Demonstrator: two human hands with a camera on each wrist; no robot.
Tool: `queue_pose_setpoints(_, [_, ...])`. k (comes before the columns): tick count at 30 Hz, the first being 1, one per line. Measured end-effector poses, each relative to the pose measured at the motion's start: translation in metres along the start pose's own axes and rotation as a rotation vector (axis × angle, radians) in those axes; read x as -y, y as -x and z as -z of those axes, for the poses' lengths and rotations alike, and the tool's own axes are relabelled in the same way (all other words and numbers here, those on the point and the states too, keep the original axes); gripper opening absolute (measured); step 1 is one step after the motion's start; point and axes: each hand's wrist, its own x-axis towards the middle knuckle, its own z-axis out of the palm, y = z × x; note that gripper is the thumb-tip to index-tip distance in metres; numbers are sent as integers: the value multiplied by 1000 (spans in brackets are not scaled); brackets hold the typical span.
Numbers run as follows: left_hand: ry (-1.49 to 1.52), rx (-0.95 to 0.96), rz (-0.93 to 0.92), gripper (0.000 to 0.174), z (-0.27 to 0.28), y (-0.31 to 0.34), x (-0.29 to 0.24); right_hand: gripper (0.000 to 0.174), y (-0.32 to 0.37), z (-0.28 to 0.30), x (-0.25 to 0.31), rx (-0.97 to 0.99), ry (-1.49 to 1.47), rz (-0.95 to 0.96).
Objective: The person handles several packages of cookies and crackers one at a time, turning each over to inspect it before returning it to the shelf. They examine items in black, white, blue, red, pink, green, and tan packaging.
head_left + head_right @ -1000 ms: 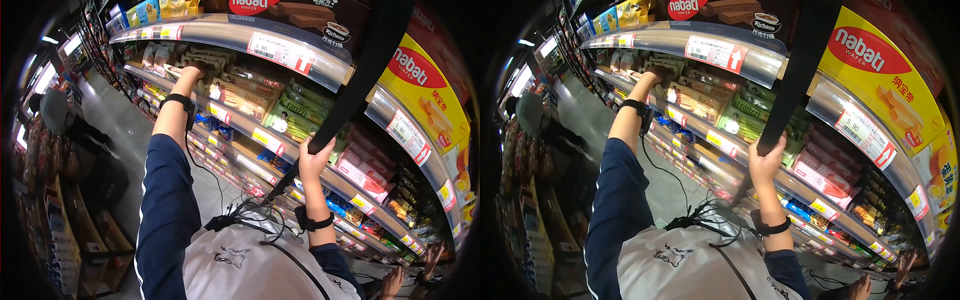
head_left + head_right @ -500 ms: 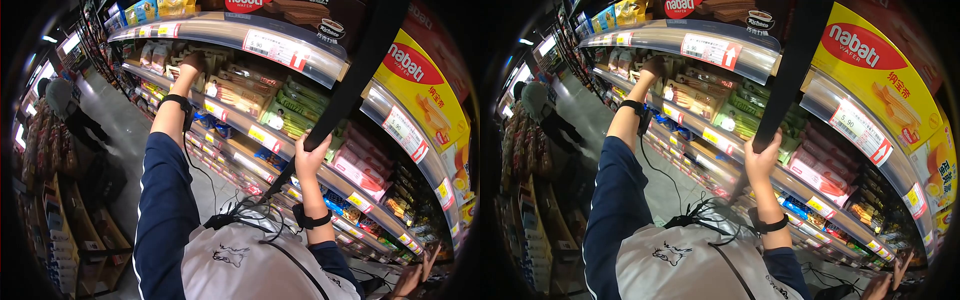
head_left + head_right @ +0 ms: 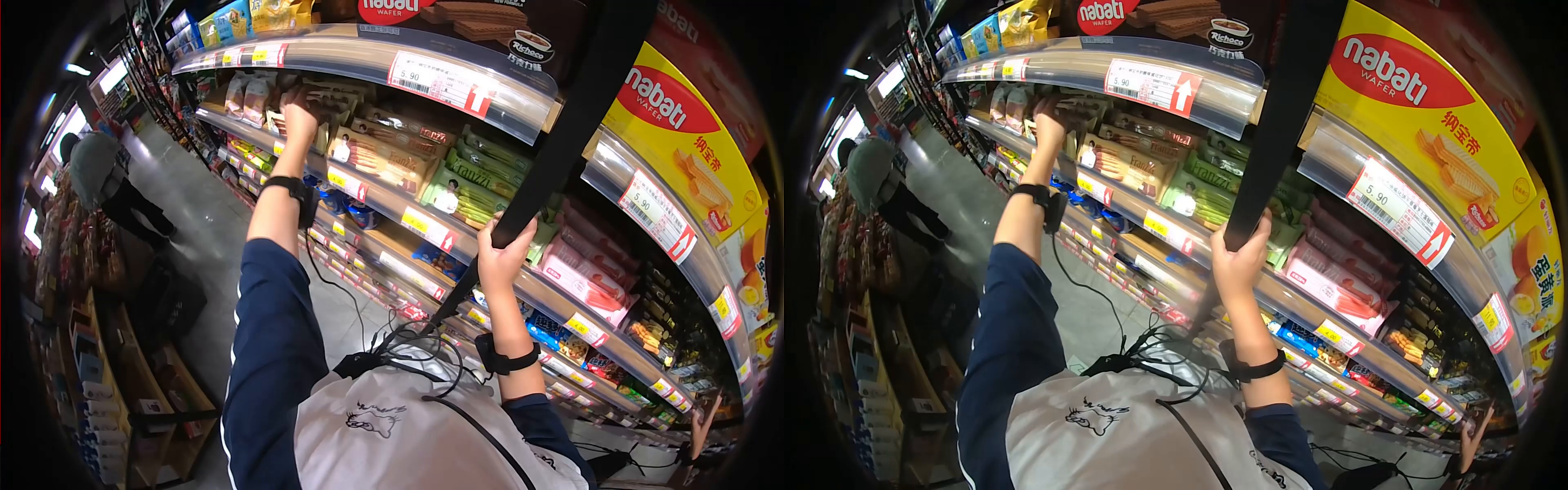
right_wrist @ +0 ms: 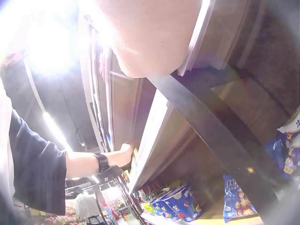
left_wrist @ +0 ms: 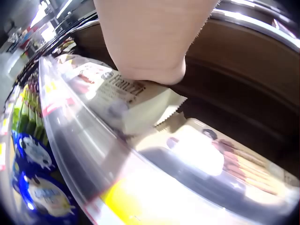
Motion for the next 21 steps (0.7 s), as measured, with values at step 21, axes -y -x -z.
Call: queue_pose_setpoints(21, [-537,90,185,65,-29,31,23,58,2,-2,-5,-36,18,20])
